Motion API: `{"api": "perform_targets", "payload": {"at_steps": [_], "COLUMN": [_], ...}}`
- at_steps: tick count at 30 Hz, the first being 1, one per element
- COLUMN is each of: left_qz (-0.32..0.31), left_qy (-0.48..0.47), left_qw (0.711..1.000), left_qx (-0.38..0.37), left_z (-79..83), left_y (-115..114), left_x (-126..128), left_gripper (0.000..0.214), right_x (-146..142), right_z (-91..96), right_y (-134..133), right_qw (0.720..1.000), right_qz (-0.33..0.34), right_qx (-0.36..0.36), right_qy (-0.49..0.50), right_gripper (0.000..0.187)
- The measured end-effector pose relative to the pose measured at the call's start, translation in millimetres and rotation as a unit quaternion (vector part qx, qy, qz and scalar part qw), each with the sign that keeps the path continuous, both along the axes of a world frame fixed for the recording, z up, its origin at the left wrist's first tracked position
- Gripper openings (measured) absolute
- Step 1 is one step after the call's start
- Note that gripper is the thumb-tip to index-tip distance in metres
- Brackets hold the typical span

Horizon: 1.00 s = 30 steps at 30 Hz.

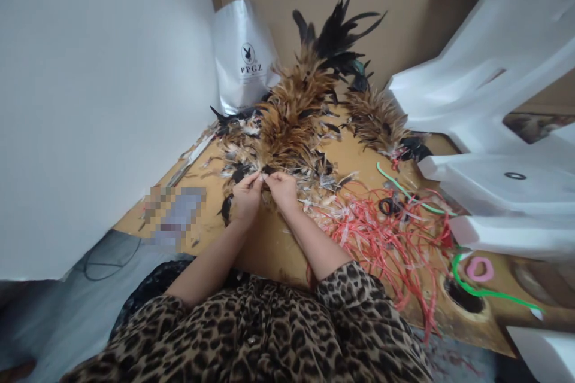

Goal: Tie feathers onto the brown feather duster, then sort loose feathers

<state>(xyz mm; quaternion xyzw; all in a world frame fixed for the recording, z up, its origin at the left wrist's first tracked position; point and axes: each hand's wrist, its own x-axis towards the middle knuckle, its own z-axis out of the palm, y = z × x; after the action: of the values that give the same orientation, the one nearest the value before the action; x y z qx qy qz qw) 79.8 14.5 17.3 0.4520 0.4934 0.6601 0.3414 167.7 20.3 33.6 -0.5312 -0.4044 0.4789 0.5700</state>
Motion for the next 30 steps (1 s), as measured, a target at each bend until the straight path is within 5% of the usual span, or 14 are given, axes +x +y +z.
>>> {"api": "perform_targets", "payload": {"at_steps": [5, 14, 18, 21, 25, 30], "left_qz": [-0.008, -0.041, -0.151, -0.211, -0.197, -0.126], "left_qy": [0.033, -0.053, -0.174, -0.198, -0.227, -0.236], "left_qw": [0.998, 0.997, 0.971, 0.954, 0.949, 0.958], "left_qx": [0.051, 0.035, -0.07, -0.08, -0.091, -0.1], "left_z": [1.2, 16.2, 19.4, 21.5, 20.1, 6.3], "left_y": [-5, -26, -27, -29, -31, -27], "left_x": [3, 9, 1, -4, -3, -5], "left_gripper": [0.018, 0.026, 0.037, 0.027, 0.025, 0.024], "right_x": [-1, 10, 18, 24, 24, 10], "right_z": [2.9, 16.2, 11.0, 9.9, 11.5, 4.3], "right_y": [-3, -7, -3, -3, -5, -7], "right_qw": [0.994, 0.992, 0.981, 0.974, 0.967, 0.984], "right_qz": [0.007, 0.063, 0.154, 0.21, 0.247, 0.161], "right_qx": [-0.032, -0.016, 0.002, 0.012, 0.032, 0.061], "right_qy": [0.103, 0.11, 0.114, 0.089, 0.062, -0.037], "right_gripper": [0.038, 0.034, 0.033, 0.035, 0.033, 0.034]}}
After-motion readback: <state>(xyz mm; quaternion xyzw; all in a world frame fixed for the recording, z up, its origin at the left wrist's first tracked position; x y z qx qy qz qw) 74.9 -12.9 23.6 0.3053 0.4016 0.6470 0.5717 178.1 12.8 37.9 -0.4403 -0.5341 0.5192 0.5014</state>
